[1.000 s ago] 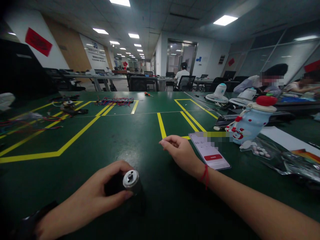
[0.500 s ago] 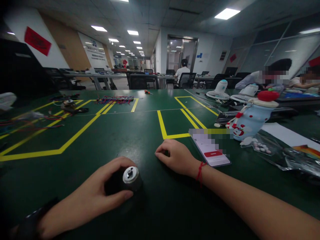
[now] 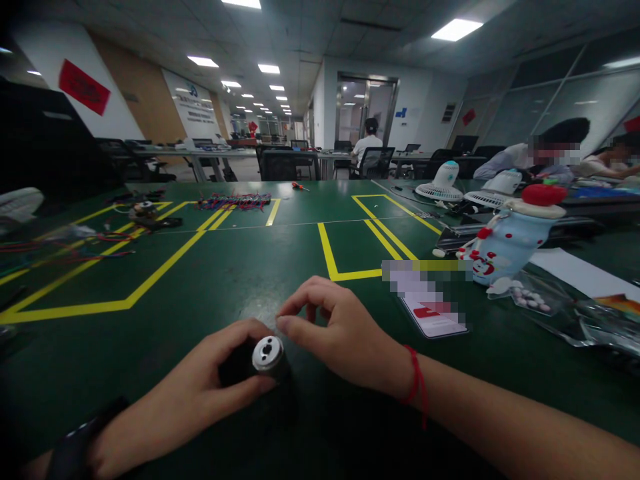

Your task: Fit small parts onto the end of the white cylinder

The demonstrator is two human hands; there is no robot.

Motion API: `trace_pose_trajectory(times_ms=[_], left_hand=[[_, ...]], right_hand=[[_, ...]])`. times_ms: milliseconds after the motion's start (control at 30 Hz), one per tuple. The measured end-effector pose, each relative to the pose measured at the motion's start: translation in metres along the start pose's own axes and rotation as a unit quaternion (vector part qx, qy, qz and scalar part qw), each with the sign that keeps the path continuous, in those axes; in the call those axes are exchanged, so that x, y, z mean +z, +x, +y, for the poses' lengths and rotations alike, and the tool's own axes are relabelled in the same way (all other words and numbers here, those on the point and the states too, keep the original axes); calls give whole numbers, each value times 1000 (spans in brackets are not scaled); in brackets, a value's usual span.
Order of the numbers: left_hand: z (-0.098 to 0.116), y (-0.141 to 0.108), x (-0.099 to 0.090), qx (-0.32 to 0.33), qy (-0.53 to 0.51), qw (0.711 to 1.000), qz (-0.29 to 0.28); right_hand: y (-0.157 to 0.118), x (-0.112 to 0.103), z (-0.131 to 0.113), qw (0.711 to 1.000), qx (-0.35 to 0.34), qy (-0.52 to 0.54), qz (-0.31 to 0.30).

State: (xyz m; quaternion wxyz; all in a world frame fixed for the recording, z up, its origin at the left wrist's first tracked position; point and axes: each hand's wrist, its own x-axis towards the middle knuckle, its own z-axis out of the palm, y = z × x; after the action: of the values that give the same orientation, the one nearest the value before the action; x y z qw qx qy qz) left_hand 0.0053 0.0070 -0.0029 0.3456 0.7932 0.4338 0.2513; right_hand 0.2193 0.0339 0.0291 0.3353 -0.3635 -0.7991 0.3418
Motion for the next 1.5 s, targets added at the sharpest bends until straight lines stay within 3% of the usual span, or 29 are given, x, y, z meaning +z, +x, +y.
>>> trace_pose_trajectory(times_ms=[133,200,400,533,633,733,833,967,1067,1133,1233,1300,1400,1500], left_hand=[[1,0,-2,0,-9,1000,1],[1,0,-3,-2,-14,1000,-2],[1,0,-2,-7,-19,1000,-7],[1,0,-2,-3,-19,1000,-5],[1,0,-3,-9,-19,1000,-5],[2,-1,-4,-9,-18,1000,-6],[2,-1,-4,-11,-19,1000,-9],[3,0,-5,-14,-17,1000,-14],[4,1,-5,-13,-15,1000,-13],[4,1,-5,-13,-13,1000,-12],[3,0,-5,-9,-12,1000,-10],[3,1,-4,-6,-16,1000,-10],[2,1,-4,-3,-25,1000,-7],[2,1,-3,-5,-21,1000,-5]], right_hand=[[-4,-12,22,989,-10,-49,-140],[-7,-11,29,981,-22,-84,-173],[-12,-5,31,975,-38,-133,-174],[-11,-6,29,979,-38,-105,-169],[-8,-10,31,992,14,-18,-124],[-2,-15,42,993,103,60,6],[6,-23,63,973,165,97,126],[12,-29,80,967,184,111,133],[8,-26,69,981,157,60,94],[3,-22,54,995,91,-29,13],[-3,-14,37,984,-25,-130,-119],[-4,-10,31,975,-58,-145,-157],[-3,-5,26,985,-45,-107,-125],[-1,0,18,998,-38,-41,-10]])
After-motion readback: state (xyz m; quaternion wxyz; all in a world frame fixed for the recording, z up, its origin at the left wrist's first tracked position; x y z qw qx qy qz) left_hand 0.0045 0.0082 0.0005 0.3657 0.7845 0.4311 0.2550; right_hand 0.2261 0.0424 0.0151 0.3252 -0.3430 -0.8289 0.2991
